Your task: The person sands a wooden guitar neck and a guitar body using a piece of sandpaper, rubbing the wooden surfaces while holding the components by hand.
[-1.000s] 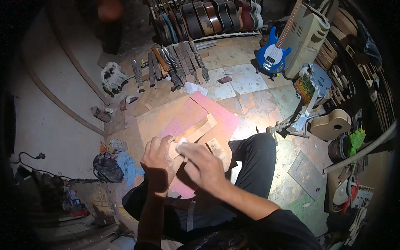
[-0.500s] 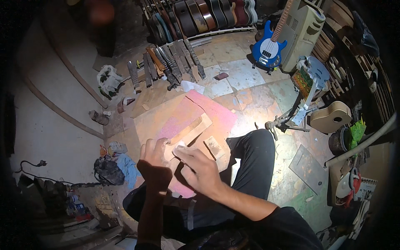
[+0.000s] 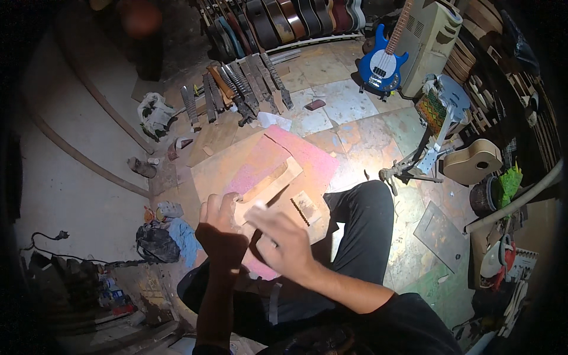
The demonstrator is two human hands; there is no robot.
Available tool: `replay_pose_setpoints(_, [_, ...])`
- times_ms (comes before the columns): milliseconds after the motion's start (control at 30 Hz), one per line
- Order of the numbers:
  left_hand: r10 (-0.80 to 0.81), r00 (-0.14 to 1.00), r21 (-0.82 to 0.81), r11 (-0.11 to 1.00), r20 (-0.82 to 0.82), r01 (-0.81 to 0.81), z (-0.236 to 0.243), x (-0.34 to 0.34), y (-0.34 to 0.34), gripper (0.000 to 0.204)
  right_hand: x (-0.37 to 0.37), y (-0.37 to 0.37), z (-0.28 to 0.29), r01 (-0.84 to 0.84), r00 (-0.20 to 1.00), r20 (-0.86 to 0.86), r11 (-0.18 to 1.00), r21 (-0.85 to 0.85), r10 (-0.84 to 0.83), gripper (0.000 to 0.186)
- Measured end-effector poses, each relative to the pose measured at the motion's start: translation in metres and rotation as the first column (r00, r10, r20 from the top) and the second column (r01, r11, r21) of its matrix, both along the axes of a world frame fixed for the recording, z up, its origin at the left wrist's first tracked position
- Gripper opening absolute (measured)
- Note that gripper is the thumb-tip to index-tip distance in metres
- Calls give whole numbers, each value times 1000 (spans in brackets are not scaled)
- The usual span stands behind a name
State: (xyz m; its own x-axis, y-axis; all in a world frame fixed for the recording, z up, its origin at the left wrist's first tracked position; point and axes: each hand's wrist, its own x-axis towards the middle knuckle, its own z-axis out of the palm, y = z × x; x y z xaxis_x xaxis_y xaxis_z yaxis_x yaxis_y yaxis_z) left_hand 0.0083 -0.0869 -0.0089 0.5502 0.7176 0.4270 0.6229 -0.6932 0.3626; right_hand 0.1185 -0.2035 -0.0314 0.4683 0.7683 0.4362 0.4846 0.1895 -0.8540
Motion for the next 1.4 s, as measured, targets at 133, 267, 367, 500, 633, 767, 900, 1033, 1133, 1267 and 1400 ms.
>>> replay_pose_setpoints(133, [-12, 1000, 32, 999, 14, 12, 1, 1, -4, 35, 37, 14, -43, 135, 990, -23, 989, -60, -136, 42])
replay_pose_setpoints(267, [8, 999, 3, 1000, -39, -8, 0, -1, -4, 34, 3, 2, -3, 16, 1000, 27, 999, -36, -15, 42])
replay_pose_setpoints(367, [-10, 999, 3, 1000, 39, 9, -2, -2, -2, 33, 22, 4, -38, -14, 993, -116, 988, -156, -4, 43])
replay_pose_setpoints(500, [-17, 1000, -15, 1000, -26, 16, 5, 0, -4, 38, 11, 6, -23, 50, 988, -140, 992, -119, -66, 41])
replay_pose_setpoints(633, [-29, 999, -18, 999, -32, 28, 0, -3, -4, 42, 28, 6, -32, 25, 992, -116, 967, -254, -56, 43])
replay_pose_setpoints(767, [-7, 1000, -7, 1000, -28, 7, 2, 1, -4, 38, 5, 7, -8, 42, 998, 39, 996, -75, -40, 49])
replay_pose_setpoints(900, [-18, 1000, 46, 999, 22, 17, -4, 0, -1, 30, 22, 9, -33, 45, 999, 11, 986, -158, -44, 53])
replay_pose_setpoints(1033, [21, 999, 59, 998, -35, -18, -3, 1, -3, 31, 2, 6, -6, 31, 999, 26, 993, -114, -28, 52])
replay_pose_setpoints(1133, [27, 1000, 23, 999, 7, -27, -4, -1, -4, 34, 4, 2, -13, -57, 997, 39, 995, -88, 60, 51])
replay_pose_setpoints(1267, [0, 1000, 28, 1000, 27, -1, -1, 4, -6, 35, 22, 15, -26, 80, 996, -37, 989, -127, -85, 45])
replay_pose_setpoints(1400, [10, 1000, 10, 1000, 13, -10, -2, -2, -5, 34, -2, 3, -6, -107, 993, 58, 994, 4, 107, 46])
